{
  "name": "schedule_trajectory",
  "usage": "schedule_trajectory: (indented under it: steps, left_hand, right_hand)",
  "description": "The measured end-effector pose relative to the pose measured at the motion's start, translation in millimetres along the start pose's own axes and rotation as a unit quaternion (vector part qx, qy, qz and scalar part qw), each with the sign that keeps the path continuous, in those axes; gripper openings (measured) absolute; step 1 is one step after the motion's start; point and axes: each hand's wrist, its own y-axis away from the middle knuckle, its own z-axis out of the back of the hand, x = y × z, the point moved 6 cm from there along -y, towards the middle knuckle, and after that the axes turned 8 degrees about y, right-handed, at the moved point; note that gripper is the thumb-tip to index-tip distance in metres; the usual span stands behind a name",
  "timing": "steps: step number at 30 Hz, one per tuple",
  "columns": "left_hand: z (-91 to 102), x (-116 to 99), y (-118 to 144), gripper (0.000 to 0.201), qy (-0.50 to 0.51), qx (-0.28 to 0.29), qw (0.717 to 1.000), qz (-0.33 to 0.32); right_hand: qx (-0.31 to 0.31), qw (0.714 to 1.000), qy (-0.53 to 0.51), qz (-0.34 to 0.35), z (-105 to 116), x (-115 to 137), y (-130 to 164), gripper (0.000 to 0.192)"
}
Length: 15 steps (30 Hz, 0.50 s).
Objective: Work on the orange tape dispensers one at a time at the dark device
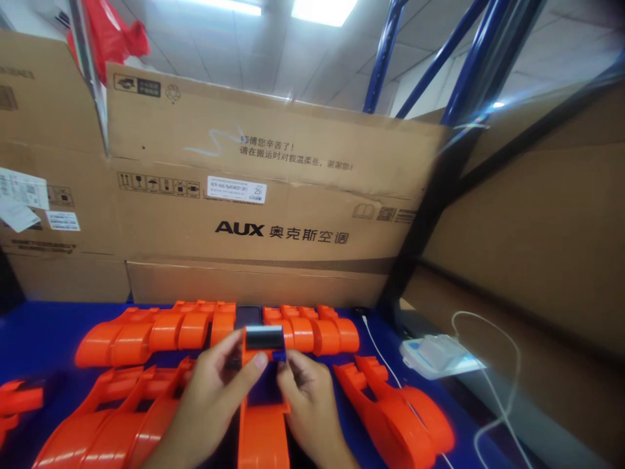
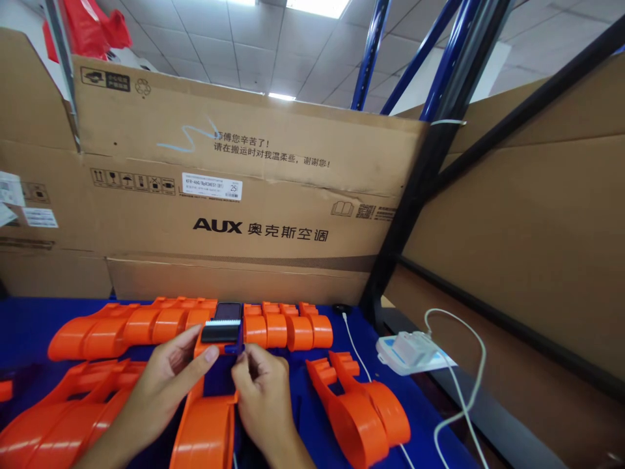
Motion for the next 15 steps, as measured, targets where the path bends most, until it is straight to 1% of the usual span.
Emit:
schedule_trajectory:
  steps: [2,4,6,7,8,10,12,13,15]
  left_hand:
    - [0.4,0,0,0.040,0.010,-0.013,1.000,-0.004]
    - [-1.8,-1,0,0.038,0.028,-0.007,1.000,-0.006]
    - [-3.3,-3,0,0.037,0.063,-0.004,0.998,-0.002]
    - [-1.9,-4,0,0.036,0.088,-0.015,0.996,0.002]
    - [1.2,-6,0,0.035,0.116,-0.036,0.993,0.006]
    - [11.7,-11,1,0.034,0.171,-0.096,0.981,0.009]
    - [25.3,-17,2,0.037,0.212,-0.156,0.965,0.006]
    - [31.7,-19,2,0.038,0.227,-0.179,0.957,0.005]
    - [41.3,-22,2,0.041,0.250,-0.202,0.947,0.016]
  right_hand:
    - [-0.001,0.999,-0.032,-0.011,-2,-4,-1,0.030]
    - [-0.004,0.998,-0.056,-0.028,-4,-8,-1,0.032]
    - [-0.004,0.997,-0.065,-0.046,-7,-13,0,0.035]
    - [-0.004,0.996,-0.066,-0.054,-7,-15,0,0.037]
    - [-0.003,0.996,-0.065,-0.060,-8,-16,0,0.038]
    - [-0.003,0.996,-0.061,-0.065,-7,-17,-1,0.039]
    - [-0.015,0.996,-0.060,-0.068,-4,-16,-2,0.032]
    - [-0.018,0.996,-0.061,-0.069,-2,-15,-3,0.029]
    - [-0.001,0.996,-0.060,-0.066,-2,-10,-3,0.034]
